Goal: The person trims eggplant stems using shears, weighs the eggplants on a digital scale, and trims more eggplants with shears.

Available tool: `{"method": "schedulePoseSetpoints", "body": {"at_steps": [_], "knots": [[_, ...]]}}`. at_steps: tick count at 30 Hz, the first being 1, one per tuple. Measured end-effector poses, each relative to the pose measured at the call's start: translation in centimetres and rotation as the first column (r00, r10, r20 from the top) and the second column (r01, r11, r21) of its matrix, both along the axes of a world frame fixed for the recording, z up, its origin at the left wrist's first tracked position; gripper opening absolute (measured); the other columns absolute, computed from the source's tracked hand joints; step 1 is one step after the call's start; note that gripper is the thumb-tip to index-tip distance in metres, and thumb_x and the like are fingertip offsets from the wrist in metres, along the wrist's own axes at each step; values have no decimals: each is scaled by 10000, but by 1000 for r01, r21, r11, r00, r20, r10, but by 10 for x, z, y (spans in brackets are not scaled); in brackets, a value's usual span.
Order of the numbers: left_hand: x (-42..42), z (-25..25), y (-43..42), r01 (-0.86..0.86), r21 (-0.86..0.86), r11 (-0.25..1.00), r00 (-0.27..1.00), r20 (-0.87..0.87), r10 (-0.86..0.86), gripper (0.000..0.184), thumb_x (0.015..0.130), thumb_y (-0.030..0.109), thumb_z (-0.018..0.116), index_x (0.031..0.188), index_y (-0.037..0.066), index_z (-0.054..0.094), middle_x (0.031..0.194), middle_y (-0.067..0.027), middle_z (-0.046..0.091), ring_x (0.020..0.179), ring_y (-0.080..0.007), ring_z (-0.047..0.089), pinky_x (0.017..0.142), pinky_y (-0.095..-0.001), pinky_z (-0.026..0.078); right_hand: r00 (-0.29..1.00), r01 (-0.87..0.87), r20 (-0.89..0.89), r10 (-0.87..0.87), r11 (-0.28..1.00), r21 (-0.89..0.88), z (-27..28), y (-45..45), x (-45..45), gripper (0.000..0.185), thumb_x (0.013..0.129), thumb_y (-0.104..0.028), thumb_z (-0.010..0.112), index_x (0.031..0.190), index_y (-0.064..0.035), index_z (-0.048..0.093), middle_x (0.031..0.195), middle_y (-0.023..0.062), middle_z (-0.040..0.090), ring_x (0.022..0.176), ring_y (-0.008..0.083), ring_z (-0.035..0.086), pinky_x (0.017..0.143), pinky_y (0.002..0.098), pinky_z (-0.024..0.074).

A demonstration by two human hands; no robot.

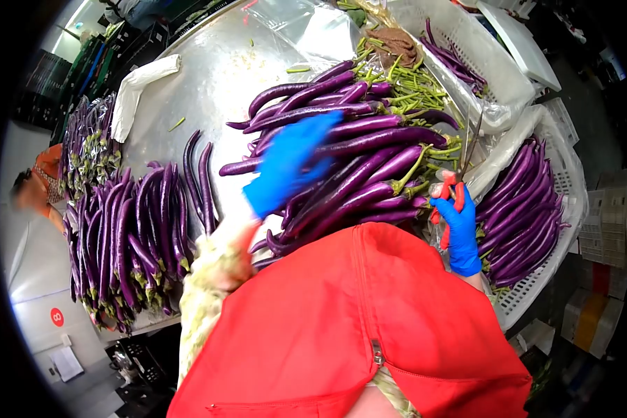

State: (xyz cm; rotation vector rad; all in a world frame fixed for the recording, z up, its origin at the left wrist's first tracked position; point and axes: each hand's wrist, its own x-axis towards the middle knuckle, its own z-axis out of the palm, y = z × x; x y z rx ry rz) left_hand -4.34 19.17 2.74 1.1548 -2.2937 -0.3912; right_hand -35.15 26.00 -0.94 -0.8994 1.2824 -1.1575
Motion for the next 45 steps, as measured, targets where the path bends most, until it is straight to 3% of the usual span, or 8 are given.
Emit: {"method": "schedulePoseSetpoints", "body": {"at_steps": [6,11,16,18,21,24,38,45], "knots": [[-52,-42,-53,-103,-16,995,988,114,104,286,667,172,669,914,40,612,864,-189,604,791,-361,591,673,-442,476,987,65,150,-60,997,-30,-35,-6,2,540,788,-42,579,1305,-72,426,857,-25,524,639,60,472,505,184,356],[-88,-56,-48,-161,153,975,972,197,130,791,564,328,778,1238,86,443,1091,-163,539,1019,-340,527,804,-504,411,992,111,65,-108,992,-54,-19,7,-16,494,829,-70,514,1299,-68,362,860,43,480,617,118,476,450,270,420],[-91,-78,-66,-106,-172,979,993,29,113,455,543,207,725,940,32,588,841,-194,612,821,-370,604,699,-455,482,997,10,75,-1,993,-116,-36,-29,-34,518,796,-32,516,1293,-56,375,836,54,519,604,120,496,417,255,419],[-72,-24,-48,-50,15,999,992,120,48,271,597,115,678,836,29,583,823,-196,607,766,-375,602,638,-418,495,993,114,46,-112,993,-32,-11,-23,-14,491,767,-17,588,1237,-59,453,845,41,543,604,110,497,447,258,422],[-30,2,-40,-99,-152,983,995,-18,97,479,639,174,718,1079,57,569,880,-178,610,835,-352,586,726,-431,468,991,112,89,-103,989,-95,-11,-19,-9,471,755,0,594,1207,-14,463,852,45,546,601,111,502,503,246,426],[10,9,-60,-238,-89,967,883,394,254,456,629,198,709,1024,43,542,959,-176,572,890,-354,561,748,-439,452,994,80,83,-73,993,-90,-19,-17,-14,474,806,-27,506,1271,-19,415,924,78,551,713,150,545,515,267,467],[20,-32,-85,82,281,956,996,6,-88,571,682,433,728,1025,11,554,952,-188,543,882,-341,540,796,-401,432,993,-115,20,116,991,-75,9,-16,2,473,787,42,556,1247,-5,457,926,7,516,849,78,488,769,190,398],[7,-20,-89,-59,409,911,993,-71,96,439,833,338,634,1104,14,515,973,-138,576,872,-213,536,806,-326,427,995,-70,68,71,997,-22,7,-12,0,479,784,64,544,1251,11,449,930,16,511,874,85,491,809,198,393]]}}
